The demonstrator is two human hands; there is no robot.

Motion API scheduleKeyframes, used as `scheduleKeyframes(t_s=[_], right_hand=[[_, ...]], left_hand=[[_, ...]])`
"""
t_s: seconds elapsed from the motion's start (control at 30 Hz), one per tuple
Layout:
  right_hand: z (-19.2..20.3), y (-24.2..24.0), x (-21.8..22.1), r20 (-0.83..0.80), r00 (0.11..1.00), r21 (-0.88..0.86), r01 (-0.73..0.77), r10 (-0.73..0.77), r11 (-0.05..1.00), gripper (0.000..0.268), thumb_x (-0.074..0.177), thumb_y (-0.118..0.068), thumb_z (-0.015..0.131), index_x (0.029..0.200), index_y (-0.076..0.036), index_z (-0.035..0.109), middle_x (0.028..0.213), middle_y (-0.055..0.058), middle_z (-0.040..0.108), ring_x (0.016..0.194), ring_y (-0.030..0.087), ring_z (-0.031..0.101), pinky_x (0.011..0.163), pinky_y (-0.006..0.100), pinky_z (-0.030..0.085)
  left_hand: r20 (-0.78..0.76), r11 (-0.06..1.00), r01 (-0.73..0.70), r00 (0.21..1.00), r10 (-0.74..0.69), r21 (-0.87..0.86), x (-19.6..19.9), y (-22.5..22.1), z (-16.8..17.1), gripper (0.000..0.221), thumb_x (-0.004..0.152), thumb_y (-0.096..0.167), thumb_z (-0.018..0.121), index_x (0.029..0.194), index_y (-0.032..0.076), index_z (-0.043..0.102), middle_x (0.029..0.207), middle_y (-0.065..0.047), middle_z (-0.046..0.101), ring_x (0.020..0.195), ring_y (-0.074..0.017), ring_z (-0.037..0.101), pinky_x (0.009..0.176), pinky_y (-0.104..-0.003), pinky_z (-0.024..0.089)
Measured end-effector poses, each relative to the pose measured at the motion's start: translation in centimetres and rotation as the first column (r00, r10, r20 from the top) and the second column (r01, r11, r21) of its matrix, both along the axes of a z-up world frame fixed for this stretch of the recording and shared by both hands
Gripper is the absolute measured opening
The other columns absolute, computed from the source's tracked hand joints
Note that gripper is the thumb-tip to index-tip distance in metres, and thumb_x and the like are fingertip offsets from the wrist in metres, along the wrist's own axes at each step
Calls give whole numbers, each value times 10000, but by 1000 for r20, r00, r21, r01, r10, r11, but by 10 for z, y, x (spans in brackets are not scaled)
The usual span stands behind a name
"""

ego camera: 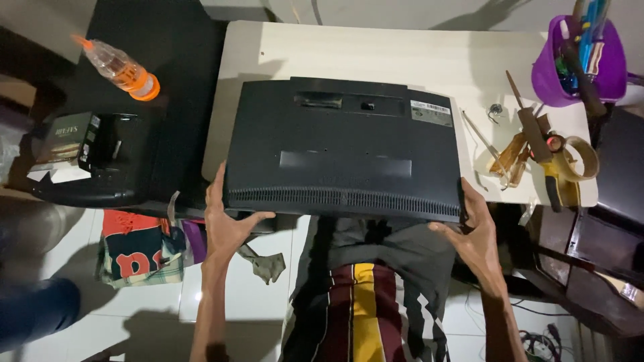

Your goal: Disassembling and reassembling a computer monitor bezel and panel.

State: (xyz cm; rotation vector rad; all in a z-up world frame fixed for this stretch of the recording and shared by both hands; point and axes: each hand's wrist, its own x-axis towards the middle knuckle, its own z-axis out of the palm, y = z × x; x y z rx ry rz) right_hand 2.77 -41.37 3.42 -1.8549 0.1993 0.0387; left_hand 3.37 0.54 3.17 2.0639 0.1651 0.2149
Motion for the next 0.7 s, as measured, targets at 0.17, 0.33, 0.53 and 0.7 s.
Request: scheduleKeyframes(t_s=[0.17, 0.33, 0.53, 0.7], right_hand=[[12, -5, 3, -35, 998, -87, -47, 44, 995, 948, 784, -19, 786, 1587, -40, 284, 1478, 342, 449, 1329, 582, 446, 1066, 767, 443], [35, -5, 10, -64, 995, -205, -89, 78, 975, 1038, 724, -60, 851, 1599, -55, 294, 1461, 335, 477, 1316, 566, 471, 1066, 756, 434], [20, -36, 23, 130, 982, -472, -60, 137, 879, 975, 655, -53, 890, 1533, 3, 468, 1395, 320, 587, 1209, 504, 590, 969, 600, 521], [50, -40, 41, 179, 954, -572, -96, 239, 815, 862, 694, 71, 800, 1501, 15, 500, 1429, 288, 603, 1237, 431, 619, 1008, 561, 523]], left_hand=[[0, 997, -9, 1000, 9, 72, 5, 5, 7, 1263, 594, 242, 1016, 1623, 136, 291, 1517, -219, 415, 1444, -427, 374, 1216, -721, 176], [20, 991, -21, 1000, 19, 130, 12, 6, 23, 1252, 547, 279, 1031, 1599, 120, 370, 1478, -211, 476, 1408, -401, 441, 1218, -659, 235], [154, 939, -15, 987, -40, 345, 22, 9, 40, 1067, 529, 363, 1006, 1449, 57, 561, 1285, -205, 622, 1226, -400, 569, 1209, -690, 169], [253, 887, -22, 962, -107, 462, 42, 7, 67, 930, 573, 352, 986, 1327, -42, 610, 1261, -178, 694, 1163, -383, 662, 1208, -712, 206]])
